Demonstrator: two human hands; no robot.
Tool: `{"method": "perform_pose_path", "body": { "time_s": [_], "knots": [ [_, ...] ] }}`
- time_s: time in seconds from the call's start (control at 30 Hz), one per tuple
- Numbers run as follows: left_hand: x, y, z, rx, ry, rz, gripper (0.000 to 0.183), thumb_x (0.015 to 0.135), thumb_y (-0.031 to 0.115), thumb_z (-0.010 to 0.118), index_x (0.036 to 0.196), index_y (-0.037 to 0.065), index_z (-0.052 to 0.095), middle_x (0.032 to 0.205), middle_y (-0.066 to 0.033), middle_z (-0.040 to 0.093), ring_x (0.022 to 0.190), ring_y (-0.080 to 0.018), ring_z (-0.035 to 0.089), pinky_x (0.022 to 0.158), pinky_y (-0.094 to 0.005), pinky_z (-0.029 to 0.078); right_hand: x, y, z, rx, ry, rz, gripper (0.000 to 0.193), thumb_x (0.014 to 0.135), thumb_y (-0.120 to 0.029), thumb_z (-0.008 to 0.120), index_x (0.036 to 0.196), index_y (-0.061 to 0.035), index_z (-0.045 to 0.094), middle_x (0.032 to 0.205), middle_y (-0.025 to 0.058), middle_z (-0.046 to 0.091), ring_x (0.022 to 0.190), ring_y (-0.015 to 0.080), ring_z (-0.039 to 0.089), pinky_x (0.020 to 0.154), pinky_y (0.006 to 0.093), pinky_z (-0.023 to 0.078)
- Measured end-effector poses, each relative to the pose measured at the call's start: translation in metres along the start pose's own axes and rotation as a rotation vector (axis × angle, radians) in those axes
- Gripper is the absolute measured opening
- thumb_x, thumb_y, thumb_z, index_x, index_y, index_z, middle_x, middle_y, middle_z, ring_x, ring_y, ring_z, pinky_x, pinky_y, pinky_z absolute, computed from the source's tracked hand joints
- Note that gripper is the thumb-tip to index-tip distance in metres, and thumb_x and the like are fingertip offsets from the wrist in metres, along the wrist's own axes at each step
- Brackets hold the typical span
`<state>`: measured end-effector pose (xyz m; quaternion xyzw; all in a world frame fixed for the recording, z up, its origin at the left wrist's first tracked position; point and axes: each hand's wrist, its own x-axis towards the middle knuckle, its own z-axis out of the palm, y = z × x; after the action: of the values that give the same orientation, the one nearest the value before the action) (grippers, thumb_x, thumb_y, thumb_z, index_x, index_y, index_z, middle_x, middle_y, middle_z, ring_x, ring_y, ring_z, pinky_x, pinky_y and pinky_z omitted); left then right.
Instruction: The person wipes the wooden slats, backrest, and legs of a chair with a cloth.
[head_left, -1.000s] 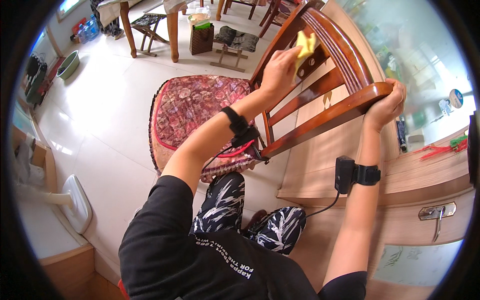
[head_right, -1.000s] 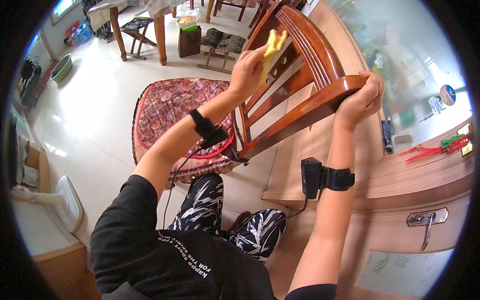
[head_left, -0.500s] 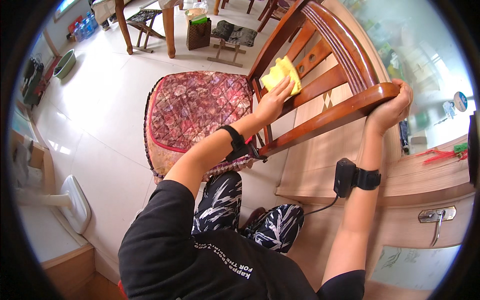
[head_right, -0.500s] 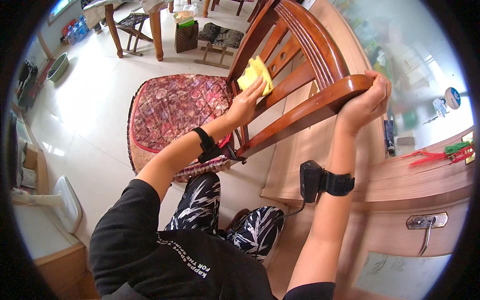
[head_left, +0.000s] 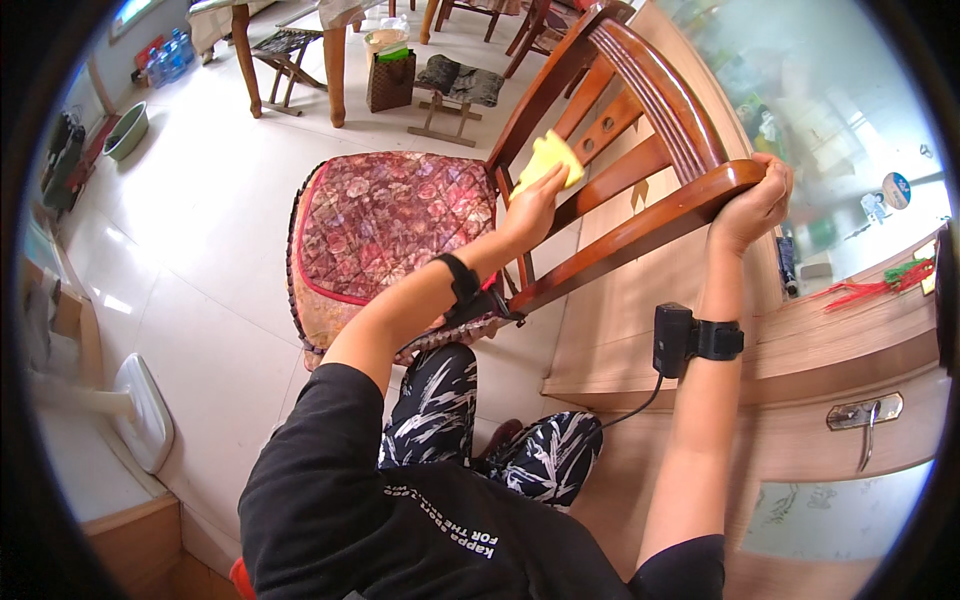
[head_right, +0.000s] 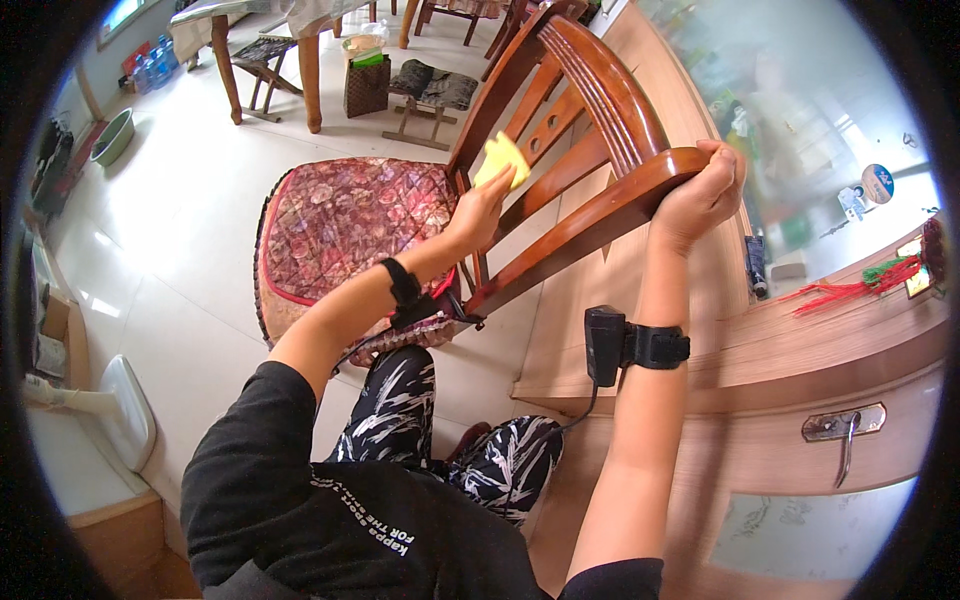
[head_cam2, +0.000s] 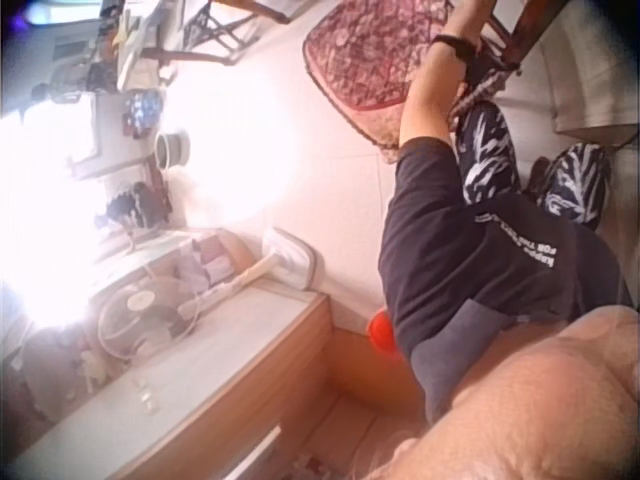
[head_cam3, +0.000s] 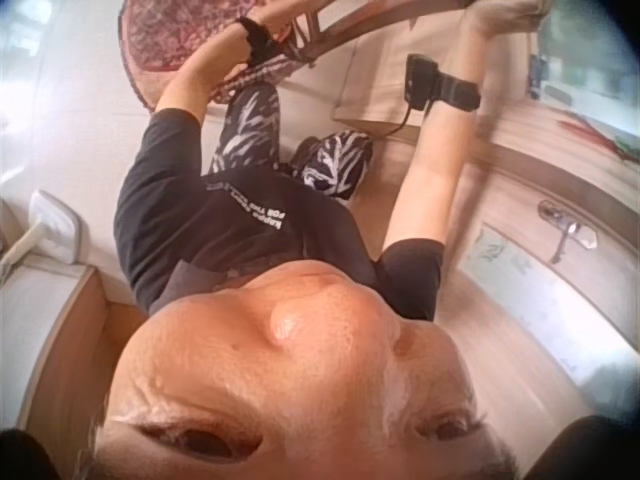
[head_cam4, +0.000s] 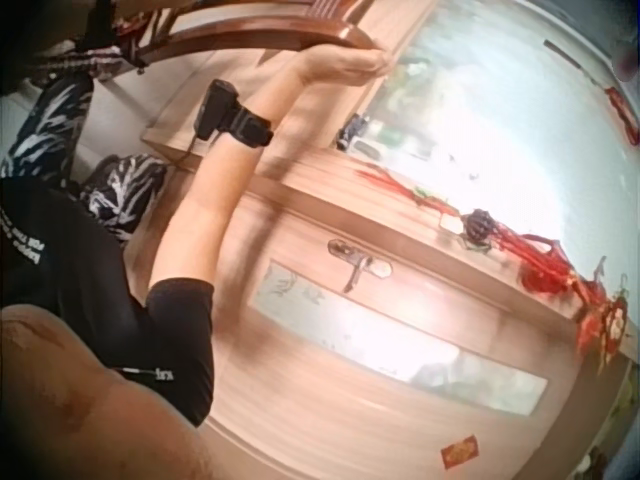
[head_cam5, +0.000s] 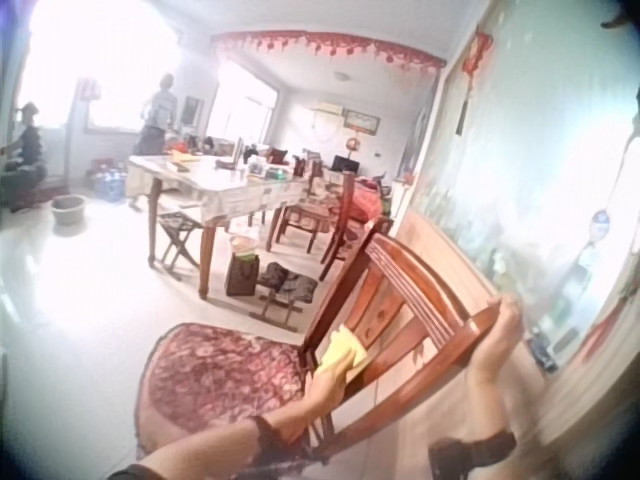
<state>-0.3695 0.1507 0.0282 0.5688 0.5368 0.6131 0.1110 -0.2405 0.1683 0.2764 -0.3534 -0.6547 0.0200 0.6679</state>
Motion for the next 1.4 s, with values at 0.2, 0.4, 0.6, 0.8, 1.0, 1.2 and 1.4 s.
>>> {"method": "perform_pose_path", "body": {
  "time_s": [0.2, 0.4, 0.6, 0.8, 1.0, 1.2, 1.4],
  "knots": [
    [0.098, 0.068, -0.007, -0.178, 0.129, 0.268, 0.044, 0.078, -0.008, 0.045, 0.119, 0.006, 0.048, 0.126, -0.0154, 0.045, 0.111, -0.0331, 0.047, 0.09, -0.0335, 0.041, 0.001, 0.003, 0.002, 0.004, 0.009, 0.003, 0.034, 0.083, -0.022, 0.035, 0.068, 0.0016, 0.054, 0.073, 0.0093, 0.054, 0.07, 0.0208, 0.049, 0.069, 0.0302, 0.039],
    [0.085, 0.047, -0.002, -0.133, 0.106, 0.244, 0.055, 0.072, -0.016, 0.044, 0.121, 0.009, 0.049, 0.128, -0.0136, 0.044, 0.118, -0.0282, 0.044, 0.094, -0.0302, 0.039, 0.008, 0.015, 0.008, -0.01, 0.001, -0.036, 0.035, 0.083, -0.024, 0.035, 0.069, 0.0015, 0.054, 0.075, 0.0092, 0.054, 0.071, 0.0213, 0.05, 0.071, 0.0306, 0.038],
    [0.033, 0.016, 0.004, -0.048, -0.02, 0.129, 0.053, 0.072, -0.014, 0.046, 0.122, 0.006, 0.046, 0.127, -0.0172, 0.043, 0.116, -0.0327, 0.043, 0.094, -0.0341, 0.04, 0.012, 0.02, 0.007, 0.06, 0.027, -0.005, 0.033, 0.084, -0.022, 0.036, 0.068, 0.0002, 0.054, 0.071, 0.0087, 0.055, 0.068, 0.0205, 0.049, 0.067, 0.0302, 0.039],
    [-0.063, -0.029, 0.007, 0.076, -0.248, -0.174, 0.049, 0.077, -0.008, 0.043, 0.125, 0.001, 0.04, 0.124, -0.0208, 0.045, 0.108, -0.0357, 0.048, 0.087, -0.0365, 0.044, 0.014, 0.015, 0.004, 0.031, 0.009, -0.019, 0.033, 0.085, -0.021, 0.035, 0.068, -0.0002, 0.054, 0.071, 0.0095, 0.056, 0.068, 0.0216, 0.05, 0.067, 0.0304, 0.04],
    [-0.082, -0.015, -0.002, 0.055, -0.303, -0.324, 0.036, 0.087, 0.006, 0.042, 0.123, 0.006, 0.043, 0.1, -0.0254, 0.056, 0.092, -0.0387, 0.055, 0.073, -0.0405, 0.046, 0.009, 0.012, -0.001, 0.031, 0.008, -0.027, 0.033, 0.082, -0.021, 0.035, 0.068, 0.0012, 0.055, 0.072, 0.0094, 0.056, 0.069, 0.0213, 0.05, 0.069, 0.0302, 0.04],
    [-0.003, 0.063, -0.011, -0.105, -0.07, 0.108, 0.041, 0.084, 0.0, 0.042, 0.125, 0.006, 0.042, 0.126, -0.0183, 0.045, 0.109, -0.036, 0.047, 0.088, -0.0352, 0.041, 0.007, 0.011, 0.0, 0.032, 0.026, -0.044, 0.032, 0.083, -0.019, 0.035, 0.068, 0.0012, 0.054, 0.072, 0.0102, 0.057, 0.069, 0.0228, 0.051, 0.069, 0.0308, 0.04],
    [0.056, 0.102, -0.015, -0.17, 0.012, 0.348, 0.041, 0.081, -0.006, 0.045, 0.121, 0.005, 0.048, 0.127, -0.0171, 0.044, 0.117, -0.0311, 0.043, 0.094, -0.0338, 0.039, 0.007, 0.013, 0.002, 0.002, 0.004, -0.074, 0.032, 0.082, -0.019, 0.034, 0.068, 0.0026, 0.054, 0.074, 0.0105, 0.056, 0.07, 0.0226, 0.051, 0.07, 0.0308, 0.04]
  ]
}}
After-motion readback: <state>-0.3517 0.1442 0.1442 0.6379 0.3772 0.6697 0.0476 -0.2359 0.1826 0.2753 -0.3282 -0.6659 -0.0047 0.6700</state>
